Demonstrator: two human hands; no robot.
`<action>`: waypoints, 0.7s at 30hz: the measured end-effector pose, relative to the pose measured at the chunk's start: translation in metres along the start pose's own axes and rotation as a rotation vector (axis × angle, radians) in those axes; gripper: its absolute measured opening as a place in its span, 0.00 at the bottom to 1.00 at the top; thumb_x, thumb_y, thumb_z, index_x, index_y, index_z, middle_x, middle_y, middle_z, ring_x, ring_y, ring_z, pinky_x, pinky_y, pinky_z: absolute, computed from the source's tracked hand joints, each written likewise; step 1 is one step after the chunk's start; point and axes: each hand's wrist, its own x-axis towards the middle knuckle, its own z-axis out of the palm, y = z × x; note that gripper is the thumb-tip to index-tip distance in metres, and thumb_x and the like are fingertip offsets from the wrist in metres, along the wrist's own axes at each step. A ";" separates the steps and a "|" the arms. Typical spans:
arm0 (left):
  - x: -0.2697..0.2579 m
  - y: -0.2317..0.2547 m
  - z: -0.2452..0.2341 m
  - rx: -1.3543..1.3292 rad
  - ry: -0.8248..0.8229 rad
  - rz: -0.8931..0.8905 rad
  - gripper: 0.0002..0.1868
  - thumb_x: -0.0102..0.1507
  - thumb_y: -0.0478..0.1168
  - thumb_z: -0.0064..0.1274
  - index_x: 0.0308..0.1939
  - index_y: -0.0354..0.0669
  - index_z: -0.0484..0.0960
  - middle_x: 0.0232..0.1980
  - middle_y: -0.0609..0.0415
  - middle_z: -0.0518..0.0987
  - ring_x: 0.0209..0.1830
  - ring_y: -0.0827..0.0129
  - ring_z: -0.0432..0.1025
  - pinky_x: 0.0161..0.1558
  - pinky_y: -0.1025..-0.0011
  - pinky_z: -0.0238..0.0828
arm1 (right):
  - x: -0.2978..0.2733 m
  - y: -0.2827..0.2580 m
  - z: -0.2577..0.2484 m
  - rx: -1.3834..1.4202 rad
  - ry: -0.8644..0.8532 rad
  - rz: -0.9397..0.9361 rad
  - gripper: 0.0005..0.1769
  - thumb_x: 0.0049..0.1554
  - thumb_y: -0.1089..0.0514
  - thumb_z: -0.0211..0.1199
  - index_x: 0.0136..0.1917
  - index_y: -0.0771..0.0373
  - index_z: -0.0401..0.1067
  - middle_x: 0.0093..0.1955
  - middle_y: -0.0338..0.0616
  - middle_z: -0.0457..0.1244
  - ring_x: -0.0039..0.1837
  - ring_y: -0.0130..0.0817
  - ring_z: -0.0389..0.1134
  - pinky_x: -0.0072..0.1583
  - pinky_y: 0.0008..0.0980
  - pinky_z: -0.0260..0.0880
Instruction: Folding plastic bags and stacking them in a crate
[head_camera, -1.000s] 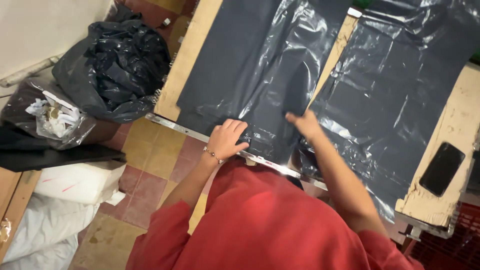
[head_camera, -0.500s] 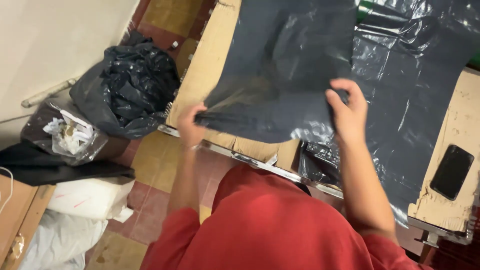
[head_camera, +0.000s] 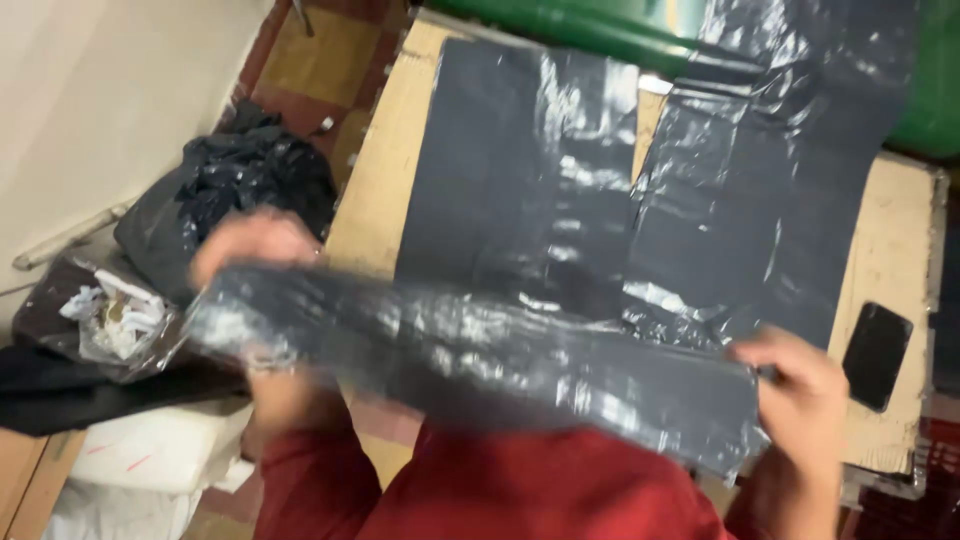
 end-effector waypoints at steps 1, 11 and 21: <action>0.024 -0.058 0.014 -0.007 0.001 0.011 0.03 0.70 0.37 0.49 0.42 0.45 0.77 0.39 0.54 0.78 0.39 0.66 0.74 0.45 0.66 0.78 | 0.030 0.008 0.010 -0.003 0.009 -0.009 0.08 0.54 0.58 0.69 0.47 0.61 0.76 0.45 0.42 0.70 0.47 0.30 0.70 0.51 0.27 0.70; 0.060 -0.267 0.145 -0.010 0.102 -1.052 0.37 0.68 0.52 0.54 0.68 0.46 0.44 0.69 0.32 0.71 0.71 0.44 0.67 0.75 0.49 0.55 | 0.293 0.340 0.144 0.089 0.360 0.099 0.09 0.55 0.66 0.66 0.34 0.60 0.71 0.35 0.42 0.64 0.42 0.33 0.61 0.48 0.35 0.60; -0.017 -0.298 0.166 1.212 -0.456 -0.623 0.16 0.67 0.51 0.55 0.50 0.44 0.76 0.42 0.41 0.83 0.44 0.45 0.81 0.43 0.51 0.79 | 0.336 0.371 0.187 -0.460 0.108 0.606 0.22 0.50 0.44 0.74 0.52 0.60 0.80 0.49 0.50 0.68 0.55 0.56 0.73 0.58 0.55 0.72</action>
